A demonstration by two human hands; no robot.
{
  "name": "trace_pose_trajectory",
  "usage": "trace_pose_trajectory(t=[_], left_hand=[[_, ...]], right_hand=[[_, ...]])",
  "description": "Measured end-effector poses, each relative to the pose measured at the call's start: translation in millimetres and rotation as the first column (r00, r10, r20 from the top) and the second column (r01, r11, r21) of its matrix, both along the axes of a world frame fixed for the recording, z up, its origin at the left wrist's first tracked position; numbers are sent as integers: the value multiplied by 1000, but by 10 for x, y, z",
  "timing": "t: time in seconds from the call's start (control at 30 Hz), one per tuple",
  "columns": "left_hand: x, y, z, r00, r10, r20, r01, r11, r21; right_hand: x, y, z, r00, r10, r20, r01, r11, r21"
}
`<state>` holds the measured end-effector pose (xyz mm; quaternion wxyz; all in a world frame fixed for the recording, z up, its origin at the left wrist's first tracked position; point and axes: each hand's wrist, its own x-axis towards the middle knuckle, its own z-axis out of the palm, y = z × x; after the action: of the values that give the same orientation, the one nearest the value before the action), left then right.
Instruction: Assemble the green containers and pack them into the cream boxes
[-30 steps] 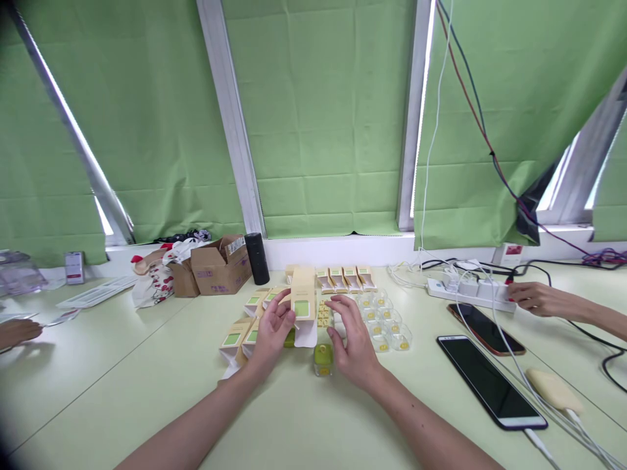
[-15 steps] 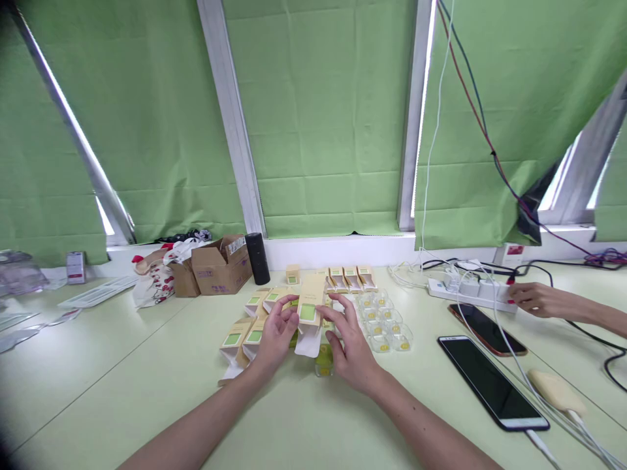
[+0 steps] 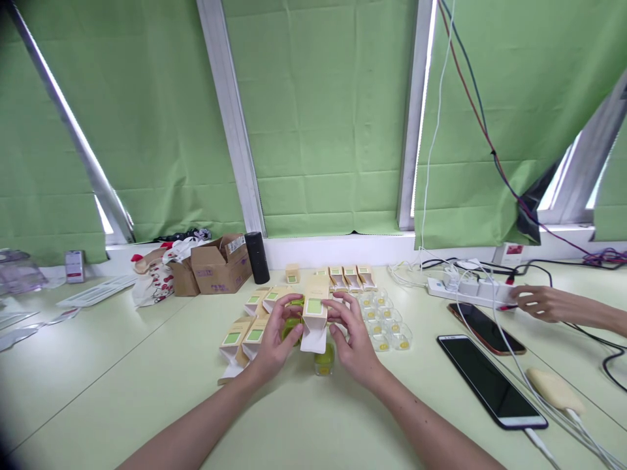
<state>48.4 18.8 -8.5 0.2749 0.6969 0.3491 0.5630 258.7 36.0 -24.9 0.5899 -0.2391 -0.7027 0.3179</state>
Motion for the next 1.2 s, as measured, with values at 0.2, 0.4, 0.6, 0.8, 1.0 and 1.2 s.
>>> trace_pose_trajectory(t=[0.2,0.4,0.6,0.8,1.0,1.2], left_hand=[[-2,23,-19,998,-18,-68,25,995,102],[11,40,-27,998,6,-64,-1,998,66],[35,24,-16,999,22,-31,-21,1000,22],[52,24,-21,998,57,-21,-57,998,14],[78,16,-9,998,67,-14,-67,998,20],[89,31,-44,995,101,-2,-101,995,26]], right_hand=[[0,-19,3,1000,29,8,-29,999,-19],[7,-35,17,999,27,39,-27,1000,4],[14,-47,17,997,59,45,-59,998,-3],[2,-58,15,998,36,47,-36,999,-5],[0,-53,0,999,35,42,-34,999,-8],[1,-54,-4,998,58,36,-57,997,-44]])
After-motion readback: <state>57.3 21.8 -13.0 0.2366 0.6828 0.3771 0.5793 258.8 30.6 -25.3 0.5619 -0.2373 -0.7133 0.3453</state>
